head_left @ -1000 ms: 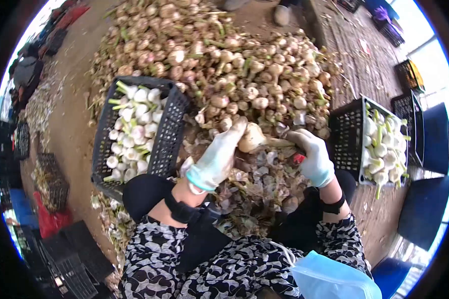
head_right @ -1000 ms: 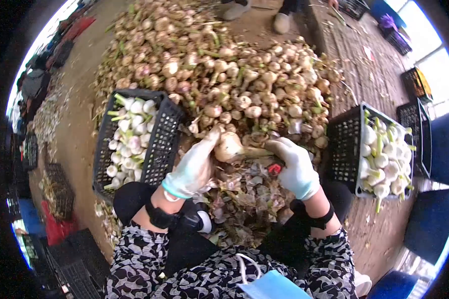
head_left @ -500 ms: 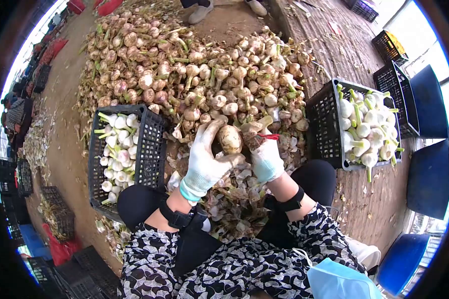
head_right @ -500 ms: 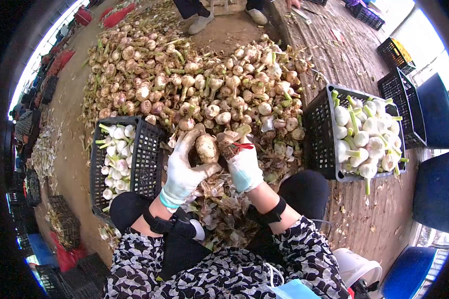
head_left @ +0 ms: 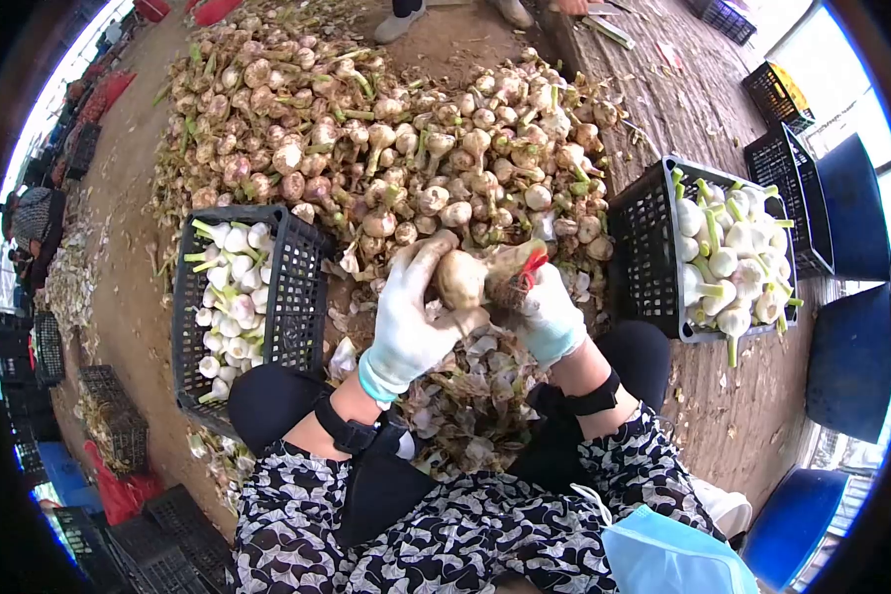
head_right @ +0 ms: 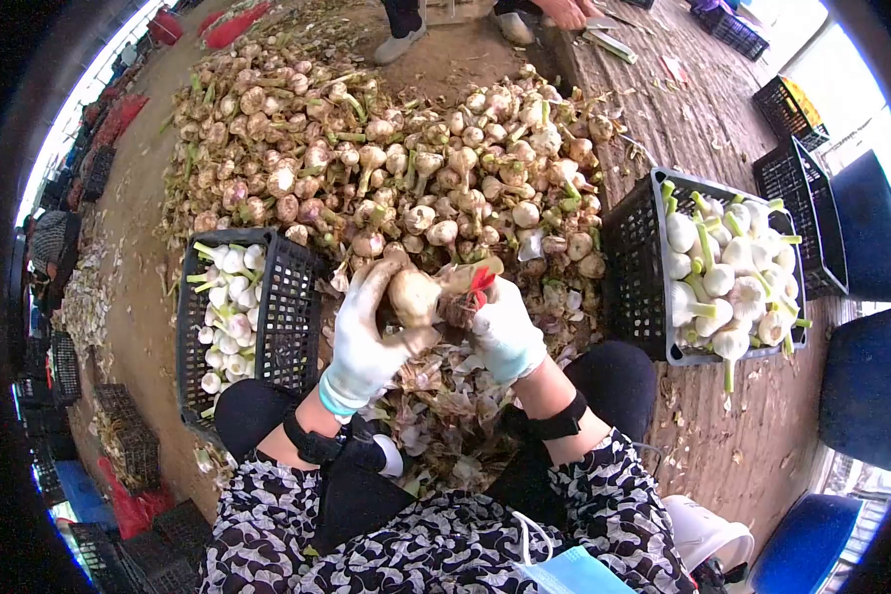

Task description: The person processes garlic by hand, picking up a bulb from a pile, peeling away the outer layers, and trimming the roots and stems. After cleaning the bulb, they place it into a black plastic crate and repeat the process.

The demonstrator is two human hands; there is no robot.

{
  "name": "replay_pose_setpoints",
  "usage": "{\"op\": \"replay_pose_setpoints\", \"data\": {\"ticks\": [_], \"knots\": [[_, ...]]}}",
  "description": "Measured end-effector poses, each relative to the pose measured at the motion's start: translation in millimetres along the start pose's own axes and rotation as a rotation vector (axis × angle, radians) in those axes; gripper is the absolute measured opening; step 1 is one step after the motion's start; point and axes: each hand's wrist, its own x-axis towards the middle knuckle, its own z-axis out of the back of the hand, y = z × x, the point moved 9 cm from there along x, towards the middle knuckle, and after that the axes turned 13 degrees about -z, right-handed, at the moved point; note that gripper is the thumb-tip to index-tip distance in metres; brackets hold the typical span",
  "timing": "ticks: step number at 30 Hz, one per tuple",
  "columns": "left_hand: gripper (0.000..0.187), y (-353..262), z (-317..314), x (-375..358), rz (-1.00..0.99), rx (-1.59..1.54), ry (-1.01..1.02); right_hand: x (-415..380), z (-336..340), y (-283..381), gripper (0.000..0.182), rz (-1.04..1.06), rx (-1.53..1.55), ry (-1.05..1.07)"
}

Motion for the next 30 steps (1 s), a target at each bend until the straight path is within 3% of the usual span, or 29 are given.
{"op": "replay_pose_setpoints", "data": {"ticks": [2,3,4,6,7,8,9,10,12,13,14,15,16,18,19,20,22,23,24,26,28,29,30], "knots": [[0.047,46.9,-15.3,-22.9,0.499,-0.746,-0.224,-3.5,-10.2,4.2,0.055,-0.009,0.062,0.019],[0.048,48.8,-23.3,-26.7,0.559,-0.920,-0.186,-3.9,-9.5,10.1,0.045,0.034,-0.161,-0.081],[0.049,55.1,-32.3,-39.9,0.798,-1.035,-0.286,-3.9,-9.1,15.9,0.035,0.079,-0.385,-0.179],[0.050,60.9,-33.7,-42.2,0.739,-0.866,-0.235,1.2,0.9,8.6,0.032,0.065,-0.408,-0.155],[0.052,67.1,-36.7,-44.0,0.661,-0.827,-0.147,1.6,1.0,2.5,0.033,0.007,-0.272,-0.098],[0.043,60.6,-30.1,-38.3,0.535,-0.750,-0.194,2.8,-1.2,-4.8,0.034,-0.056,-0.134,-0.031],[0.039,55.7,-28.7,-35.1,0.486,-0.620,-0.198,2.1,1.6,2.2,0.035,-0.011,-0.360,-0.145],[0.040,51.0,-24.8,-33.7,0.446,-0.478,-0.202,-2.9,-5.1,9.9,0.034,0.009,-0.261,-0.172],[0.054,24.3,-5.9,-25.3,0.108,0.216,-0.056,-3.7,1.8,22.8,0.032,0.225,-0.776,-0.275],[0.055,40.4,-15.0,-30.5,0.269,-0.127,-0.019,-11.6,-6.2,36.5,0.030,0.284,-0.796,-0.273],[0.057,50.0,-24.9,-37.2,0.420,-0.482,0.012,-16.8,-10.6,48.0,0.024,0.198,-0.714,-0.255],[0.061,25.5,-26.3,-29.7,0.697,-1.117,-0.004,-15.5,8.0,29.5,0.024,-0.001,-0.246,-0.048],[0.066,19.8,-35.2,-31.0,0.697,-1.455,-0.029,-15.1,14.2,16.1,0.031,-0.151,0.433,0.030],[0.071,4.9,-37.8,-23.7,0.696,-1.595,-0.033,-18.0,43.2,-0.2,0.038,-0.001,0.521,-0.210],[0.068,13.4,-30.8,-20.8,0.662,-1.496,-0.056,-10.0,69.8,-5.3,0.038,0.149,0.158,-0.137],[0.068,35.3,-28.6,-24.6,0.618,-1.270,-0.113,-4.8,37.4,-0.3,0.038,-0.028,0.363,0.017],[0.077,41.2,-29.3,-28.3,0.451,-0.931,-0.102,-8.0,7.5,5.6,0.034,-0.059,-0.036,-0.052],[0.072,39.6,-22.7,-30.7,0.449,-0.683,-0.035,-14.7,2.9,3.7,0.026,0.079,-0.046,-0.024],[0.063,41.2,-24.4,-35.1,0.524,-0.772,-0.006,-12.5,21.3,-11.8,0.022,-0.047,0.013,-0.204],[0.066,38.7,-29.9,-42.3,0.667,-1.133,-0.065,-7.7,28.1,13.3,0.019,0.051,-0.126,-0.224],[0.068,34.5,-29.5,-46.2,0.715,-1.257,-0.068,-7.0,95.8,25.2,0.018,0.177,-0.069,-0.600],[0.070,29.2,-26.6,-41.7,0.710,-1.259,-0.039,-12.9,85.8,40.1,0.022,0.037,-0.439,-0.680],[0.071,26.4,-23.1,-37.9,0.706,-1.254,-0.013,-6.7,43.7,41.0,0.021,-0.033,-0.642,-0.383]]}}
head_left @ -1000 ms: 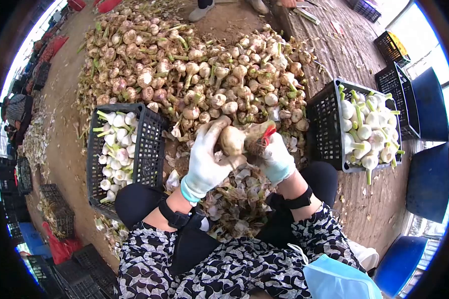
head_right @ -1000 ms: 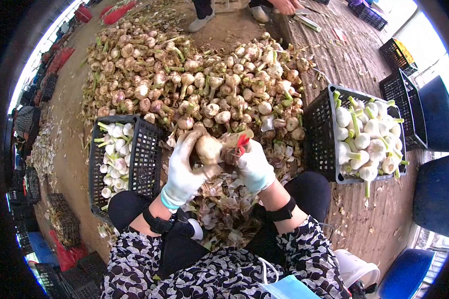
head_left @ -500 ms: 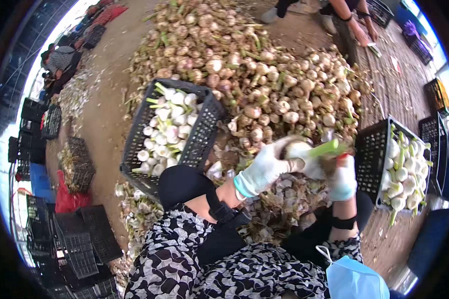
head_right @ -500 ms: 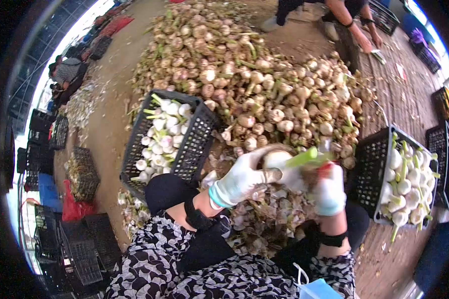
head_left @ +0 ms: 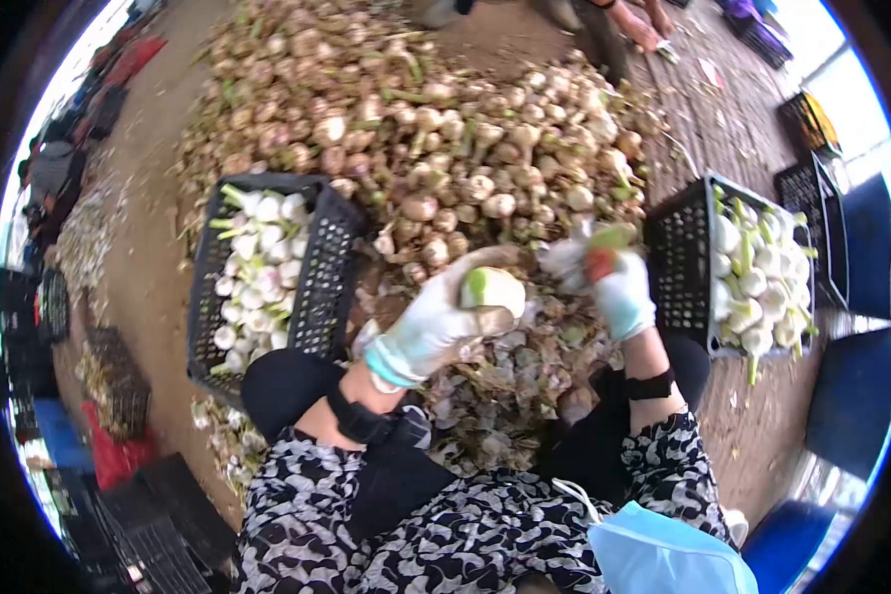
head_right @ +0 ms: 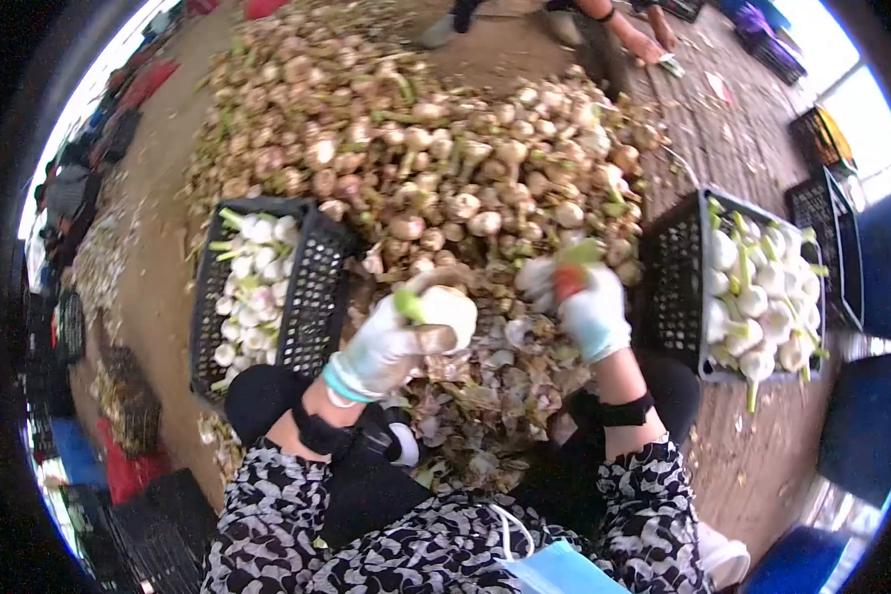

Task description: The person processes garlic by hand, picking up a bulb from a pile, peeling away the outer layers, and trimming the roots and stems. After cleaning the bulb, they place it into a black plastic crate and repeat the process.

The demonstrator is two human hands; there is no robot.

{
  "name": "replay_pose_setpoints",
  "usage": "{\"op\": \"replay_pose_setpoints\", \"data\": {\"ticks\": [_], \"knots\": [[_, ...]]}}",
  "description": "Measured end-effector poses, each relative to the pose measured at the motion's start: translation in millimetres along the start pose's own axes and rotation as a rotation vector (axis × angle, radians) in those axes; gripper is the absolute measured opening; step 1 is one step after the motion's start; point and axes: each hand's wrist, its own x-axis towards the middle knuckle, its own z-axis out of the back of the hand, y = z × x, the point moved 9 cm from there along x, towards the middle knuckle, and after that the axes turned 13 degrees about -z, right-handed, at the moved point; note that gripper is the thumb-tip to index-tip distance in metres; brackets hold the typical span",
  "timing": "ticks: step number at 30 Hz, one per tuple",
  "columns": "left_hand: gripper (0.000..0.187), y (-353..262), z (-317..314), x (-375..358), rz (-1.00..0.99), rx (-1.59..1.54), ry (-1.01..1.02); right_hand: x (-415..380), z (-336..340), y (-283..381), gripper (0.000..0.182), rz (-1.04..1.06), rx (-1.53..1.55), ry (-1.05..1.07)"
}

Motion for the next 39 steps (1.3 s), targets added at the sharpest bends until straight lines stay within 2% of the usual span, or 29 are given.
{"op": "replay_pose_setpoints", "data": {"ticks": [1,2,4,5,6,7,8,10,11,12,14,15,16,17,18,19,20,22,24,25,26,28,30,31,32,34,36,38,39], "knots": [[0.076,4.1,7.4,-1.0,0.018,0.040,-0.002,-5.4,-29.9,-11.9,0.018,0.296,-0.631,0.132],[0.078,-1.0,5.3,-0.5,0.014,0.114,0.021,-25.4,-59.8,-15.7,0.019,0.436,-0.575,0.291],[0.079,-1.4,17.0,1.5,-0.018,0.390,0.027,-18.2,-72.3,-63.7,0.022,0.313,-0.820,0.358],[0.078,-14.3,12.7,5.7,-0.160,0.583,0.063,-14.0,-56.1,-43.6,0.022,0.139,-0.659,0.242],[0.082,-17.2,9.5,6.7,-0.193,0.774,0.126,-6.2,-36.6,-23.6,0.023,-0.028,-0.494,0.126],[0.080,-10.2,10.9,6.6,-0.170,0.699,0.096,3.1,-51.8,-15.1,0.028,-0.042,0.126,0.322],[0.078,-1.7,12.1,6.8,-0.148,0.625,0.069,-9.9,-48.6,-9.2,0.032,-0.169,0.229,0.362],[0.074,5.8,6.5,8.5,-0.153,0.752,0.156,-18.4,-62.2,12.2,0.034,0.230,0.032,0.406],[0.071,11.0,3.0,6.8,-0.020,0.552,0.107,-21.7,-66.8,5.9,0.028,0.054,0.112,0.419],[0.070,10.1,10.8,9.2,-0.066,0.724,0.180,-18.8,-60.7,3.3,0.028,0.052,0.119,0.413],[0.068,8.8,9.8,5.4,0.053,0.587,0.071,-0.3,-23.2,-15.2,0.018,-0.034,-0.077,0.137],[0.068,11.4,10.8,6.1,0.054,0.590,0.076,8.6,-16.2,-39.4,0.009,-0.211,0.158,0.177],[0.066,6.7,14.0,9.9,-0.041,0.796,0.086,4.8,-19.1,-36.0,0.009,-0.207,0.158,0.172],[0.065,0.2,13.7,12.5,-0.140,0.999,0.089,-6.8,-28.7,-16.3,0.009,-0.048,0.095,0.177],[0.065,0.9,13.2,13.0,-0.138,0.995,0.083,-22.2,-39.4,2.5,0.009,0.106,0.031,0.187],[0.063,-0.1,9.3,14.5,-0.143,1.077,0.116,-37.5,-44.0,22.1,0.014,0.266,-0.357,0.032],[0.062,0.2,6.0,15.8,-0.146,1.160,0.157,-44.3,-45.9,22.0,0.017,0.416,-0.379,-0.025],[0.063,7.0,7.3,14.2,-0.105,1.120,0.172,-37.3,-43.3,15.2,0.018,0.359,-0.386,0.013],[0.065,16.7,4.7,9.8,0.052,0.549,0.041,0.7,-18.0,-37.7,0.014,0.080,-0.384,-0.122],[0.070,11.2,3.9,12.3,0.011,0.566,0.046,-3.3,-5.8,-28.6,0.009,-0.074,-0.190,-0.080],[0.065,5.8,5.3,13.7,0.008,0.552,-0.002,7.0,-2.4,-42.2,0.010,-0.081,-0.153,0.005],[0.066,5.6,15.0,11.9,0.009,0.567,-0.052,-11.4,-30.1,-11.1,0.020,-0.008,0.615,0.431],[0.065,11.2,14.3,14.9,-0.034,0.543,-0.048,-15.5,-48.6,-23.6,0.033,-0.160,0.367,0.352],[0.063,13.7,12.4,16.9,-0.074,0.517,-0.037,-20.2,-54.3,-29.3,0.037,-0.153,0.250,0.255],[0.063,18.8,14.2,16.0,-0.071,0.517,-0.038,-25.8,-46.2,-12.8,0.030,-0.110,-0.016,0.073],[0.056,31.4,24.6,10.6,-0.010,0.217,-0.198,-38.4,-55.9,6.1,0.020,0.293,-0.183,-0.103],[0.049,23.1,25.7,8.2,-0.065,0.325,-0.244,-33.0,-57.0,3.2,0.012,0.295,-0.174,-0.100],[0.046,28.5,25.7,11.4,-0.009,0.091,-0.167,-4.2,-42.3,-32.3,0.015,-0.062,0.432,0.000],[0.042,20.8,17.4,9.1,-0.086,0.092,-0.243,4.8,-37.4,-61.5,0.018,-0.205,0.456,0.036]]}}
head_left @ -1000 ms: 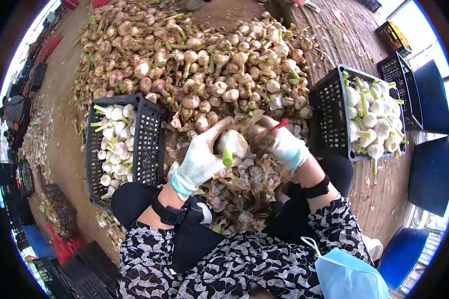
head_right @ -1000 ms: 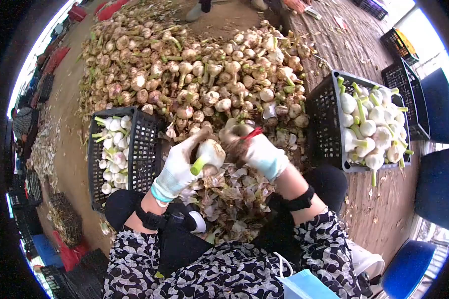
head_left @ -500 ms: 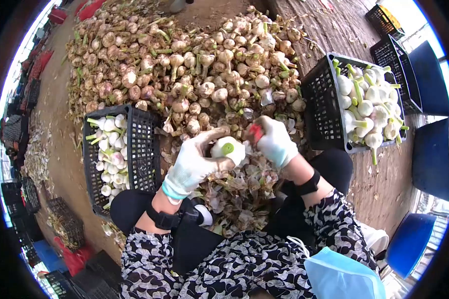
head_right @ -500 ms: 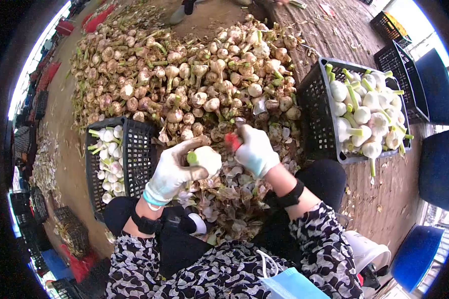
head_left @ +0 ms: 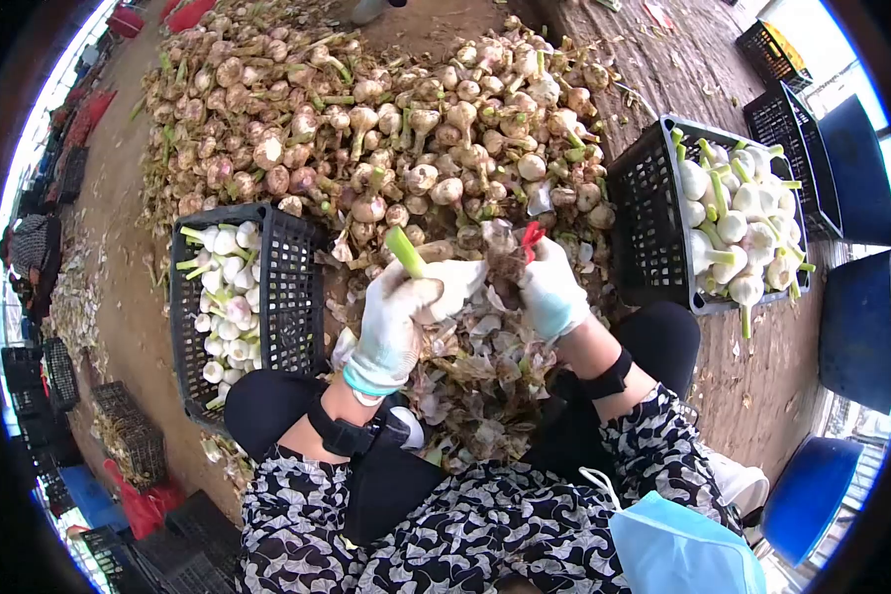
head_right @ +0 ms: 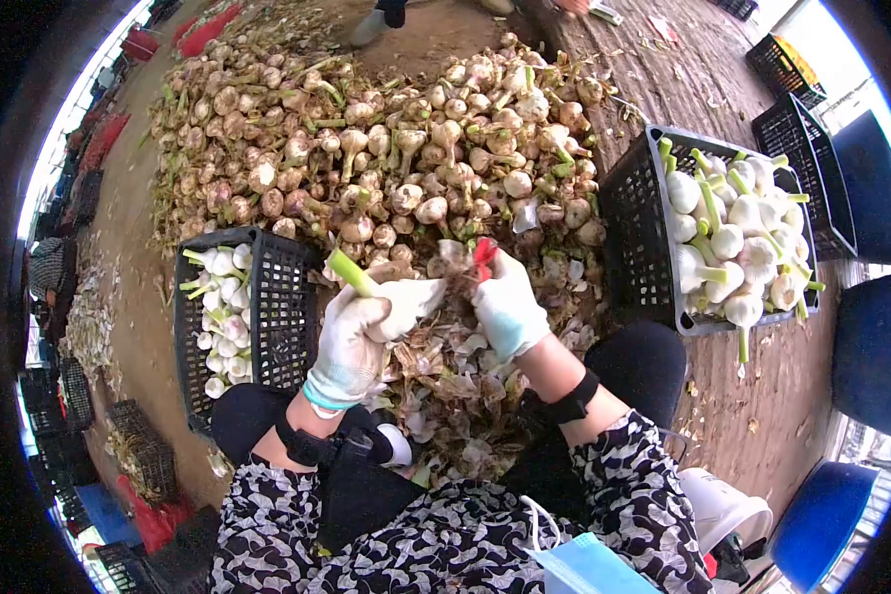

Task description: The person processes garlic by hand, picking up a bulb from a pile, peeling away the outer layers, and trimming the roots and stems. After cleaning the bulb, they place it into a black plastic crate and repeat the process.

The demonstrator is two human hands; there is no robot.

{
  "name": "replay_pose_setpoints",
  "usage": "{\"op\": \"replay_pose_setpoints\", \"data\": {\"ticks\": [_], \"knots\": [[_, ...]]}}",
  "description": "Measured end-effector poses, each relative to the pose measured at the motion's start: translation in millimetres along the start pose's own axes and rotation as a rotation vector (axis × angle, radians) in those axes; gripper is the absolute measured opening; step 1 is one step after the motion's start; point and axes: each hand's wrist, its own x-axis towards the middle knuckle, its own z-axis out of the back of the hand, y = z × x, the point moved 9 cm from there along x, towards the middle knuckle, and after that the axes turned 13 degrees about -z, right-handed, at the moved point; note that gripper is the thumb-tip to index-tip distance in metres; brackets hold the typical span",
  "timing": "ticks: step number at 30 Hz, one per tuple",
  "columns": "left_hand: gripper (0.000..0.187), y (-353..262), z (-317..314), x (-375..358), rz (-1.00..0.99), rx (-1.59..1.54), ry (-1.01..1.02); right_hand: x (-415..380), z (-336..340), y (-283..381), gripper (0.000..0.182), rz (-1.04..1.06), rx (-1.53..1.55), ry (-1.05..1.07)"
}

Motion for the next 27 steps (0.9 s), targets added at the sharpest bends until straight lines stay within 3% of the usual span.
{"op": "replay_pose_setpoints", "data": {"ticks": [3,5,6,7,8,9,10,11,12,13,15,16,17,19,20,21,23,24,25,27], "knots": [[0.041,-7.0,-6.8,-0.3,-0.016,-0.065,0.011,-41.3,-42.5,25.2,0.026,-0.174,0.374,0.346],[0.039,-4.6,-6.3,1.4,0.003,-0.062,0.064,-44.7,-49.3,21.1,0.033,-0.170,0.359,0.366],[0.039,-4.2,-6.5,1.8,-0.004,0.194,0.118,-45.4,-52.6,20.1,0.039,-0.164,0.344,0.389],[0.039,-3.4,-7.1,1.5,-0.011,0.451,0.172,-34.2,-54.1,27.4,0.037,0.022,0.103,0.352],[0.036,-8.7,-10.0,3.4,-0.235,0.398,0.086,-36.0,-49.4,26.6,0.034,0.090,0.124,0.331],[0.036,-10.1,-7.4,3.3,-0.235,0.398,0.085,-38.6,-44.8,27.5,0.032,0.159,0.143,0.311],[0.033,-2.9,1.1,3.2,-0.088,0.346,0.039,-37.3,-44.2,27.1,0.032,0.159,0.143,0.313],[0.030,4.7,7.2,0.8,0.057,0.294,-0.007,-38.3,-38.3,35.7,0.026,0.310,-0.069,0.189],[0.025,-4.6,5.6,0.9,0.001,0.295,-0.011,-42.2,-34.2,43.7,0.021,0.454,-0.278,0.060],[0.023,-10.5,-6.1,3.9,0.015,0.063,-0.020,-19.8,-15.2,23.7,0.019,0.084,0.215,0.150],[0.025,-3.5,12.2,4.9,0.044,-0.119,-0.158,-15.4,1.8,21.6,0.017,0.024,0.255,0.048],[0.026,-0.9,8.7,10.6,0.009,-0.136,-0.136,-37.1,-25.5,30.6,0.018,-0.189,0.193,0.196],[0.026,5.6,9.0,11.6,-0.024,-0.156,-0.128,-30.3,-26.5,18.2,0.018,-0.200,0.186,0.202],[0.029,15.8,34.5,13.0,0.009,-0.162,-0.291,-15.7,-31.7,16.6,0.019,0.141,0.073,0.301],[0.029,13.5,35.9,15.5,0.055,-0.286,-0.297,-10.9,-15.0,29.1,0.018,0.228,0.151,0.220],[0.029,8.6,37.8,16.6,0.100,-0.408,-0.297,-1.3,21.7,-0.2,0.024,-0.196,0.108,-0.123],[0.030,-7.1,33.7,16.1,0.085,-0.375,-0.265,-17.5,-23.4,24.7,0.028,0.282,-0.339,0.255],[0.027,-5.2,35.2,14.5,0.101,-0.382,-0.297,-13.4,-30.5,3.5,0.028,0.193,-0.794,0.248],[0.023,-2.7,36.6,12.3,0.123,-0.388,-0.328,-21.5,-39.0,4.2,0.030,0.335,-1.159,0.218],[0.023,-1.2,34.3,9.0,0.190,-0.413,-0.339,-25.8,-28.6,31.9,0.041,0.426,-0.684,0.012]]}}
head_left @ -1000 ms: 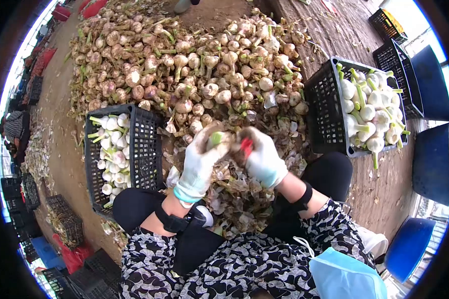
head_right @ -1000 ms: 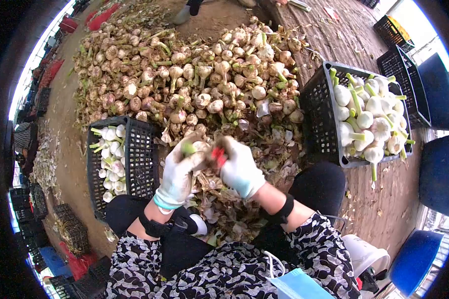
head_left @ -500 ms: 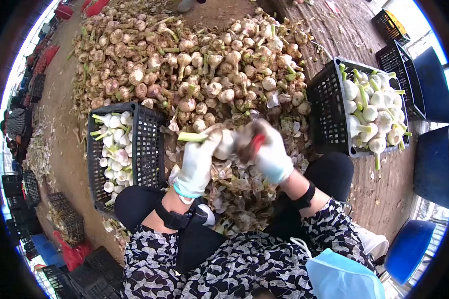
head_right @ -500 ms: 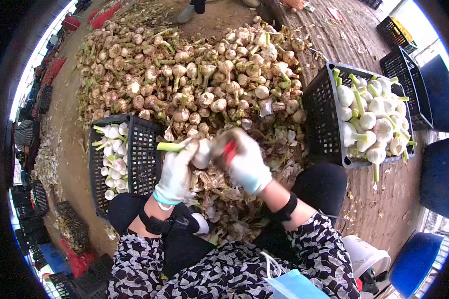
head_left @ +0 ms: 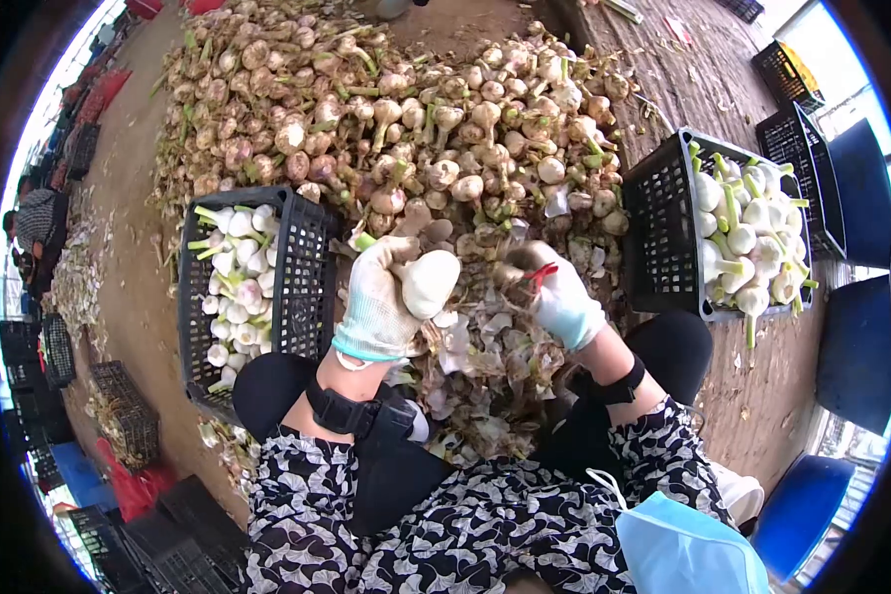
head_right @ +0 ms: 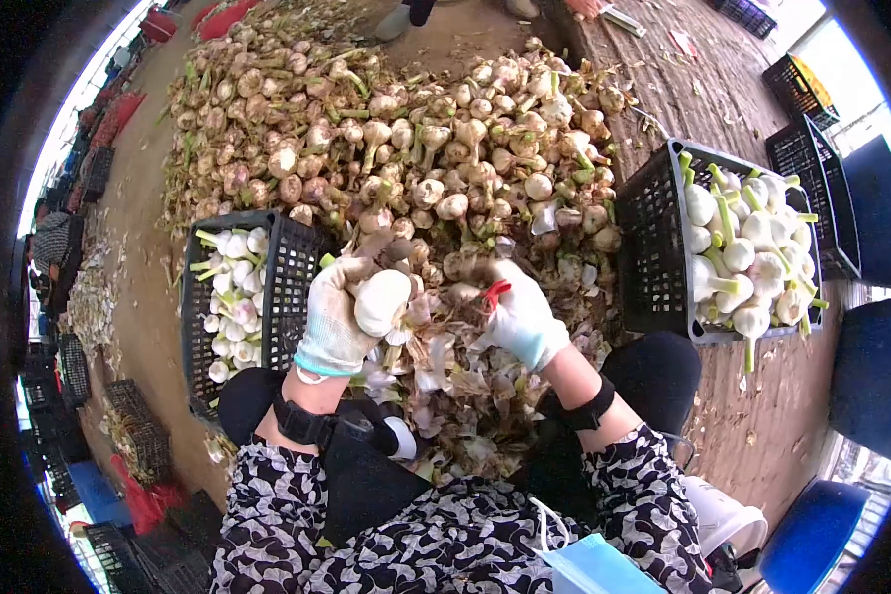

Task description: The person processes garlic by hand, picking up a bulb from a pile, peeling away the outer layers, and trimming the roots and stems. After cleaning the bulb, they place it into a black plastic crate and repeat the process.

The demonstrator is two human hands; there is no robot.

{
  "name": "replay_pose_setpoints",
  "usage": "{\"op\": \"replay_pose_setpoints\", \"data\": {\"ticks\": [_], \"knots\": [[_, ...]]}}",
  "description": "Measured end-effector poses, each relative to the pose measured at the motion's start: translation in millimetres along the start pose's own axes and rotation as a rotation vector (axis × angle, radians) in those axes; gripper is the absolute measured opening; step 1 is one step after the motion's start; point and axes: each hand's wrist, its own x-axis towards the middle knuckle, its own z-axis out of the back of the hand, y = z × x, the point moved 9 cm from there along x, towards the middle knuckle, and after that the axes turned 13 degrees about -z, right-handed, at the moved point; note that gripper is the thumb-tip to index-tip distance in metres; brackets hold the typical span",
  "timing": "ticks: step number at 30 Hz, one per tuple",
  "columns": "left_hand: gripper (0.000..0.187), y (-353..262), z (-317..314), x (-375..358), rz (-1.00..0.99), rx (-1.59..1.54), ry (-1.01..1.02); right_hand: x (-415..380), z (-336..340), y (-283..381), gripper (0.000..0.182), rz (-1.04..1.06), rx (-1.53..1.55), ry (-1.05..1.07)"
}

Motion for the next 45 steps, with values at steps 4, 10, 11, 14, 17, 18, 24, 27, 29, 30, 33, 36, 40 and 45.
{"op": "replay_pose_setpoints", "data": {"ticks": [4,10,11,14,17,18,24,27,29,30,33,36,40,45], "knots": [[0.020,6.8,9.3,3.2,0.003,-0.021,-0.006,-15.2,-46.2,27.7,0.061,-0.188,0.353,0.154],[0.029,-49.6,23.3,1.6,-0.407,0.034,-0.043,-16.6,-81.6,50.4,0.017,-0.138,0.612,-0.122],[0.026,-45.1,12.1,-10.1,-0.200,0.090,0.044,-10.2,-96.3,42.2,0.015,-0.210,0.761,0.003],[0.024,-60.8,49.2,-1.1,-0.307,0.078,-0.077,-24.9,-120.6,74.4,0.014,0.273,-0.039,0.447],[0.027,-62.8,37.4,-6.7,-0.310,0.055,0.002,-16.2,-125.8,29.3,0.033,-0.073,0.006,0.646],[0.035,-61.4,37.4,-2.7,-0.416,0.354,0.038,-4.7,-121.7,17.5,0.044,-0.172,0.519,0.708],[0.072,-48.0,-46.2,-26.8,-0.619,0.636,0.453,14.8,-1.9,29.6,0.037,-0.384,0.421,0.065],[0.063,-47.7,-32.6,-16.9,-0.459,0.627,0.380,17.4,127.9,-9.8,0.022,-0.325,0.922,-0.258],[0.047,-40.3,-23.0,-12.7,-0.400,0.619,0.300,8.2,239.4,-9.0,0.023,-0.117,0.202,-0.648],[0.047,-38.7,-26.0,-13.5,-0.409,0.618,0.292,11.9,283.2,-25.9,0.032,-0.015,0.315,-0.728],[0.038,-24.8,-24.0,-13.1,-0.339,0.579,0.213,18.7,348.1,-18.6,0.044,-0.233,-0.912,-0.909],[0.036,-28.9,-26.0,-12.3,-0.377,0.619,0.219,88.7,380.0,-134.6,0.051,-0.692,-1.209,-0.488],[0.030,-36.4,-21.5,-7.8,-0.414,0.647,0.138,85.7,243.9,36.3,0.035,-0.091,-1.082,-0.804],[0.030,-36.7,-9.8,4.2,-0.359,0.526,0.079,129.1,19.6,-35.9,0.023,-0.288,-0.890,0.056]]}}
